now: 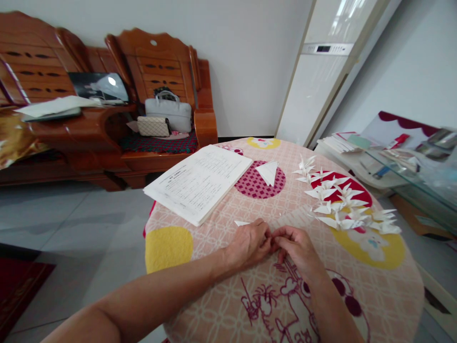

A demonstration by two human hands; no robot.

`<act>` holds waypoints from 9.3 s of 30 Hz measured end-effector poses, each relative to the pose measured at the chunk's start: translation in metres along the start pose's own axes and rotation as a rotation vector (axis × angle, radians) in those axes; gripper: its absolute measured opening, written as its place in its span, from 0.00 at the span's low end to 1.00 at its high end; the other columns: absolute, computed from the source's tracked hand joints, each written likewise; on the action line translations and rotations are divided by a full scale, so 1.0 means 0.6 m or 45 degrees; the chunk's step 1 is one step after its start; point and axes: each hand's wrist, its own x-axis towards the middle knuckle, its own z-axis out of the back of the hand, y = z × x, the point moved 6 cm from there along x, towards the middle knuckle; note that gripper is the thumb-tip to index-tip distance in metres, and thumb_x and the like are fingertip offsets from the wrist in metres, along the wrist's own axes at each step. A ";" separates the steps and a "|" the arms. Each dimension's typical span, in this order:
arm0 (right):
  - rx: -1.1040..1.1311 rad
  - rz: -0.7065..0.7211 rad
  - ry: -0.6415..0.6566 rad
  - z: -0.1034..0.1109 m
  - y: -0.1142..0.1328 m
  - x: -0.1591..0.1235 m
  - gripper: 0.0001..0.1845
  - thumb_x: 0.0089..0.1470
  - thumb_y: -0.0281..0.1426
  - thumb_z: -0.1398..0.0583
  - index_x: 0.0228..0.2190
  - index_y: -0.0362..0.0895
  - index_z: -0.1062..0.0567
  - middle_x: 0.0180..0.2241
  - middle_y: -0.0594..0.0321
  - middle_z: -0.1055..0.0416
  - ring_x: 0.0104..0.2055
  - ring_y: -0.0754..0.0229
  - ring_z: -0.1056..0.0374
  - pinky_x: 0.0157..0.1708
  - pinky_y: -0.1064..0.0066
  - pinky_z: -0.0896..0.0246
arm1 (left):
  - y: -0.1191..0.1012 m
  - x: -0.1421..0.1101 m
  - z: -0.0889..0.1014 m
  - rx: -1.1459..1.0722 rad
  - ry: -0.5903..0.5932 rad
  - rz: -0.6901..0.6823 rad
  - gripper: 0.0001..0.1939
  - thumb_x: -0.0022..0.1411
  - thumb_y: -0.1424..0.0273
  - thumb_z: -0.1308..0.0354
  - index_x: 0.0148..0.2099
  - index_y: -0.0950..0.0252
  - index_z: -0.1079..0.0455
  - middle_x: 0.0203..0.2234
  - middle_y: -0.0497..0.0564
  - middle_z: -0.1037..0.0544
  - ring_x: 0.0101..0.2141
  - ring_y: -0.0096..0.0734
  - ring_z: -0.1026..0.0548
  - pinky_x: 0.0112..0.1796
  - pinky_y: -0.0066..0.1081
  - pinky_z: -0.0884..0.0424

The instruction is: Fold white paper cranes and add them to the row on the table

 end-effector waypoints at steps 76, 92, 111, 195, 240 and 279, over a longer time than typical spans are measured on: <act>-1.258 0.972 -0.039 -0.091 0.044 -0.032 0.05 0.49 0.25 0.39 0.32 0.43 0.25 0.35 0.55 0.32 0.41 0.51 0.36 0.39 0.63 0.38 | 0.088 -0.003 0.054 -0.330 0.067 -0.132 0.07 0.51 0.77 0.41 0.34 0.68 0.25 0.30 0.49 0.27 0.28 0.23 0.31 0.29 0.22 0.35; -1.293 1.121 -0.214 -0.106 0.036 -0.027 0.08 0.53 0.24 0.42 0.25 0.44 0.26 0.29 0.58 0.33 0.36 0.55 0.38 0.35 0.66 0.40 | 0.097 0.001 0.052 -0.346 0.103 -0.061 0.09 0.49 0.77 0.42 0.35 0.68 0.24 0.30 0.50 0.25 0.27 0.24 0.30 0.29 0.23 0.34; -1.261 1.148 -0.306 -0.113 0.041 -0.026 0.11 0.57 0.24 0.45 0.30 0.44 0.23 0.30 0.56 0.30 0.36 0.54 0.36 0.36 0.64 0.38 | 0.057 -0.003 0.079 -0.189 0.034 -0.050 0.19 0.66 0.60 0.52 0.31 0.67 0.29 0.23 0.47 0.28 0.25 0.24 0.35 0.27 0.25 0.43; -1.017 0.833 -0.163 -0.065 0.032 -0.011 0.08 0.54 0.25 0.39 0.31 0.45 0.18 0.44 0.54 0.28 0.47 0.53 0.33 0.48 0.61 0.37 | 0.040 0.003 0.090 -0.021 0.300 -0.495 0.14 0.57 0.82 0.49 0.39 0.64 0.25 0.54 0.54 0.30 0.51 0.38 0.29 0.52 0.32 0.35; -1.275 0.994 -0.187 -0.068 0.038 -0.024 0.10 0.59 0.25 0.45 0.35 0.42 0.23 0.41 0.54 0.25 0.43 0.54 0.32 0.44 0.65 0.34 | 0.072 0.002 0.096 -0.126 0.289 -0.608 0.11 0.64 0.71 0.46 0.44 0.62 0.23 0.47 0.57 0.23 0.48 0.36 0.27 0.50 0.32 0.33; -1.065 0.934 -0.167 -0.055 0.043 -0.018 0.10 0.53 0.21 0.43 0.29 0.42 0.22 0.31 0.57 0.25 0.36 0.56 0.32 0.37 0.67 0.36 | 0.043 0.001 0.074 0.066 0.159 -0.655 0.11 0.65 0.72 0.48 0.44 0.65 0.25 0.39 0.56 0.24 0.42 0.35 0.28 0.46 0.33 0.34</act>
